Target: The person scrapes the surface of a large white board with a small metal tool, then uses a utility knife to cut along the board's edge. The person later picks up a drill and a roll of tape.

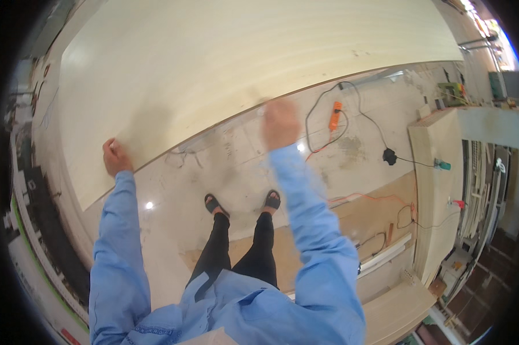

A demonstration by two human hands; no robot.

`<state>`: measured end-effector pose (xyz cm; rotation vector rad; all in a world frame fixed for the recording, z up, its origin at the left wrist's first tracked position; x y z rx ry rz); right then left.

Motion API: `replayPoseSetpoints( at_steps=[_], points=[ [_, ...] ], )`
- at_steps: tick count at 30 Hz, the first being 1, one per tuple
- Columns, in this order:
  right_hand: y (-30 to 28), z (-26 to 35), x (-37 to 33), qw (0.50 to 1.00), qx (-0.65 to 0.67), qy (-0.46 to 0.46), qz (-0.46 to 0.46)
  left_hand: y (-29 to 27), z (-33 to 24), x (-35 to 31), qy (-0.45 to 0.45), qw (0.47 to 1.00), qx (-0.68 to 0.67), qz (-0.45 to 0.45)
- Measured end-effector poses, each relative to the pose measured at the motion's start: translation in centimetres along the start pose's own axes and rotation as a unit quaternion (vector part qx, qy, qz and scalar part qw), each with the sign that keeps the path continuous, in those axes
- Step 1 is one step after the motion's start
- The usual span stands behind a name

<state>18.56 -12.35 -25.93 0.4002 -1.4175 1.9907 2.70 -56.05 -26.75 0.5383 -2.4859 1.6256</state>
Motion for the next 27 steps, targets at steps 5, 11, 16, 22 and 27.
replayPoseSetpoints(
  at_steps=[5,11,16,22,27],
  points=[
    [-4.5,-16.9,6.0,0.981,-0.159,0.108,-0.019,0.4,0.9,-0.1,-0.023,1.000,0.005,0.021],
    [1.6,-3.4,0.7,0.996,0.021,-0.047,0.080,0.1,0.8,-0.1,-0.004,1.000,-0.015,0.022],
    [-2.0,-12.4,5.7,0.979,-0.195,0.035,0.049,0.1,0.7,0.2,-0.028,0.999,-0.017,0.040],
    [-2.3,-16.4,4.7,0.983,-0.174,0.059,-0.006,0.1,0.9,-0.2,-0.025,0.999,-0.034,0.033],
    [0.5,-2.2,0.2,0.992,0.089,0.048,0.076,0.2,0.8,0.0,-0.008,1.000,-0.016,0.026]
  ],
)
Point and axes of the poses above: each hand's wrist, its own x-axis towards the middle knuckle, its own y-axis out of the palm, z = x × y, the point moved 3 cm from there along x, towards the middle knuckle, and after that the axes turned 3 degrees about z, right-handed, at the moved point
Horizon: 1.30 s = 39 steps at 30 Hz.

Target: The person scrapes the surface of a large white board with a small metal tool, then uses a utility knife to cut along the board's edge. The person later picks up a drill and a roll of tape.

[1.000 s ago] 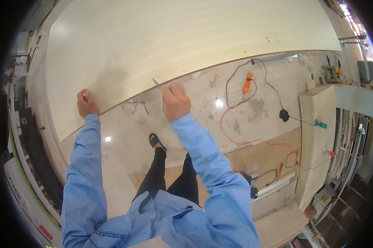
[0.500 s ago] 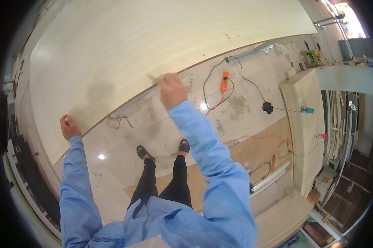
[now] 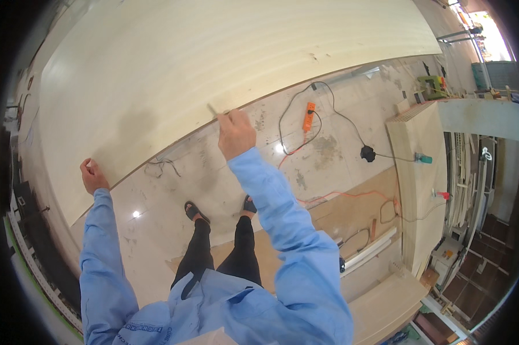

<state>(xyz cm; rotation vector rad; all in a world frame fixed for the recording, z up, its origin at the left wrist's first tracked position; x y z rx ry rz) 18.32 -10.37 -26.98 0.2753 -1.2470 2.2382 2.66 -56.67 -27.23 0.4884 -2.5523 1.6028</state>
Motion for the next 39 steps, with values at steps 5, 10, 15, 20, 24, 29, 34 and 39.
replayPoseSetpoints(
  at_steps=[5,10,15,20,24,29,34,39],
  points=[
    [-6.7,-6.6,4.9,0.982,-0.148,0.119,-0.012,0.0,0.3,0.0,-0.020,1.000,-0.001,0.012],
    [-1.2,-3.8,1.7,0.983,-0.170,-0.050,-0.048,0.0,0.2,-0.3,-0.014,1.000,0.022,-0.006],
    [6.8,11.3,-4.5,0.998,0.010,-0.060,0.028,-0.2,-0.8,-0.4,-0.002,0.999,0.033,-0.001],
    [-0.4,6.3,1.6,0.988,-0.137,-0.059,-0.031,-0.4,-1.3,-0.7,0.008,0.999,0.038,0.001],
    [2.1,6.7,-0.2,0.985,-0.170,-0.007,-0.014,-0.7,-2.0,-1.1,0.022,1.000,0.013,-0.008],
    [12.4,21.2,-7.7,0.994,0.041,-0.093,0.049,-1.2,-2.1,-1.0,0.001,0.997,-0.066,0.043],
    [6.4,16.4,-3.3,0.990,-0.130,-0.053,-0.021,-5.9,6.0,2.9,0.074,0.983,-0.163,0.044],
    [5.8,13.1,-3.3,0.980,-0.192,0.040,-0.033,-9.6,17.5,6.2,-0.002,0.999,-0.014,0.040]
  ],
)
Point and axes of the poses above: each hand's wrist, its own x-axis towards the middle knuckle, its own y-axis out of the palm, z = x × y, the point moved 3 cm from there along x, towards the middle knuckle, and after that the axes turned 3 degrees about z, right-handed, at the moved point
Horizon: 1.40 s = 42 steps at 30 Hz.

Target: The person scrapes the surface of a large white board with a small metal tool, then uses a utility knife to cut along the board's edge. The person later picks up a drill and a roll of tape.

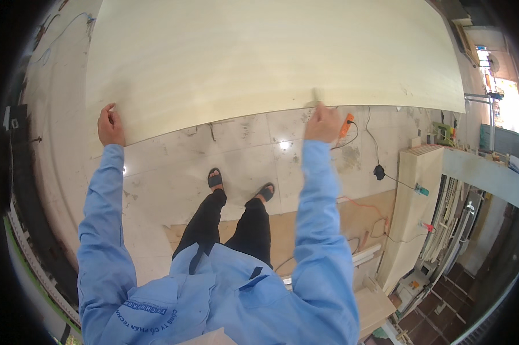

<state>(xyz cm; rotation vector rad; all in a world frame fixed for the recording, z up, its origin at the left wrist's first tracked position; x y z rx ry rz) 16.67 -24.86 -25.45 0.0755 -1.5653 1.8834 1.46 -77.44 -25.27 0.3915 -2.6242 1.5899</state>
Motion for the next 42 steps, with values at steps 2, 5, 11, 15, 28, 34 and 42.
replayPoseSetpoints(
  at_steps=[2,5,11,15,28,34,42],
  points=[
    [1.6,5.4,-3.5,0.999,0.006,-0.047,-0.021,0.1,1.0,-0.1,0.084,0.996,0.025,-0.027],
    [3.5,13.8,-8.2,0.990,0.134,-0.049,0.006,0.7,0.9,-0.6,0.060,0.997,0.044,-0.025],
    [-0.5,7.1,-2.4,0.994,0.082,-0.051,-0.049,0.0,-0.6,-0.5,0.049,0.998,0.039,-0.024],
    [-0.7,2.8,-1.3,0.995,0.069,0.052,-0.051,0.7,0.7,-0.6,0.057,0.997,0.037,-0.023],
    [1.3,17.4,-7.3,0.969,0.230,-0.090,0.029,-0.1,-0.6,-1.2,0.083,0.995,0.013,-0.054],
    [1.3,17.8,-8.1,0.968,0.228,-0.101,0.020,0.7,-0.1,-1.1,0.070,0.996,0.038,-0.049],
    [0.7,10.5,-4.5,0.987,0.151,-0.051,0.010,1.8,2.0,0.1,0.105,0.990,0.058,-0.071]
  ],
)
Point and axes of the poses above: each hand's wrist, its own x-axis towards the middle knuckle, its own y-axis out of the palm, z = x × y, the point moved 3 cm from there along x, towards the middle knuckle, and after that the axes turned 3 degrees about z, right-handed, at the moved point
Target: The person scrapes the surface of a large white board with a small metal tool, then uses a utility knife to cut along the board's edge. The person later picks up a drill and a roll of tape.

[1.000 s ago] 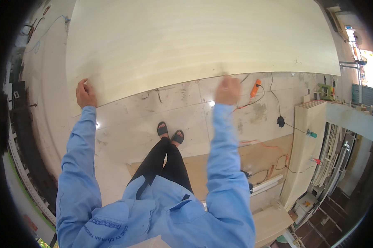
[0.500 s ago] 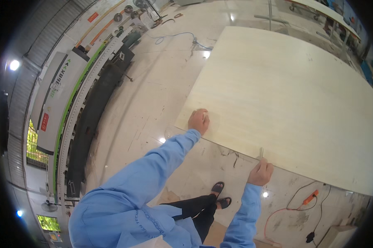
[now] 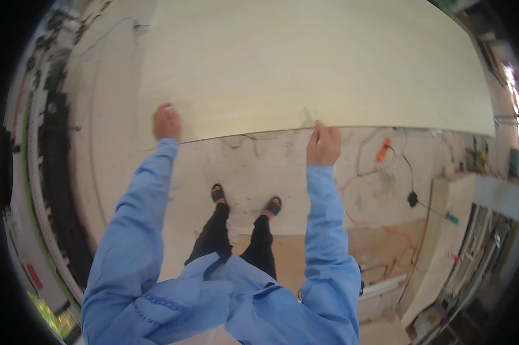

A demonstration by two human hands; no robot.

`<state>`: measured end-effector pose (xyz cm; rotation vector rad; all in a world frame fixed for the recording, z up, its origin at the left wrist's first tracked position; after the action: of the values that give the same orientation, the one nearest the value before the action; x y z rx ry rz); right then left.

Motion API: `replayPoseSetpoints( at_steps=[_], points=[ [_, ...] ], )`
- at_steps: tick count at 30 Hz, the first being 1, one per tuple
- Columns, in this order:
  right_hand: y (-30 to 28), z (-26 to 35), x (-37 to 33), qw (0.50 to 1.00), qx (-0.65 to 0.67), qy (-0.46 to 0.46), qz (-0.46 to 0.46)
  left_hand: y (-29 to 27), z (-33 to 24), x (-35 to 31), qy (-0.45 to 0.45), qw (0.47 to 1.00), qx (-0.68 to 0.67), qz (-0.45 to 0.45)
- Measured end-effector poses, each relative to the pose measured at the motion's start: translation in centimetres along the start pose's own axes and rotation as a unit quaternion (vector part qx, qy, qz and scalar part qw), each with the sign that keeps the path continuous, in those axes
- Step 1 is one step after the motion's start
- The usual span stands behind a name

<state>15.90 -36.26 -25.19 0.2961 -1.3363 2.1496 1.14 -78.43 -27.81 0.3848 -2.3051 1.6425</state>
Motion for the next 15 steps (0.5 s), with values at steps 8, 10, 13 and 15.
replayPoseSetpoints(
  at_steps=[8,10,13,15],
  points=[
    [4.6,4.7,-3.5,0.996,-0.080,-0.020,-0.029,-1.4,-1.7,0.1,-0.021,0.998,-0.017,0.057],
    [6.6,8.2,-5.4,0.997,0.064,-0.040,-0.022,-1.4,-1.8,0.1,-0.017,0.998,-0.023,0.058],
    [4.8,7.8,-4.2,0.994,-0.010,-0.110,-0.016,-1.3,-1.7,0.1,-0.031,0.997,-0.031,0.066],
    [0.7,3.2,-0.9,0.995,-0.082,-0.042,-0.036,-1.3,-1.7,0.2,-0.031,0.997,-0.040,0.060]
  ],
)
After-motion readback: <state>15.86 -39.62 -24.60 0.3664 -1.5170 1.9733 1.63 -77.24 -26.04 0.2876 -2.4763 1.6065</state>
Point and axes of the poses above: each hand's wrist, its own x-axis towards the middle knuckle, its own y-axis out of the palm, z = x × y, the point moved 3 cm from there along x, towards the middle knuckle, and after that the axes turned 3 degrees about z, right-handed, at the moved point
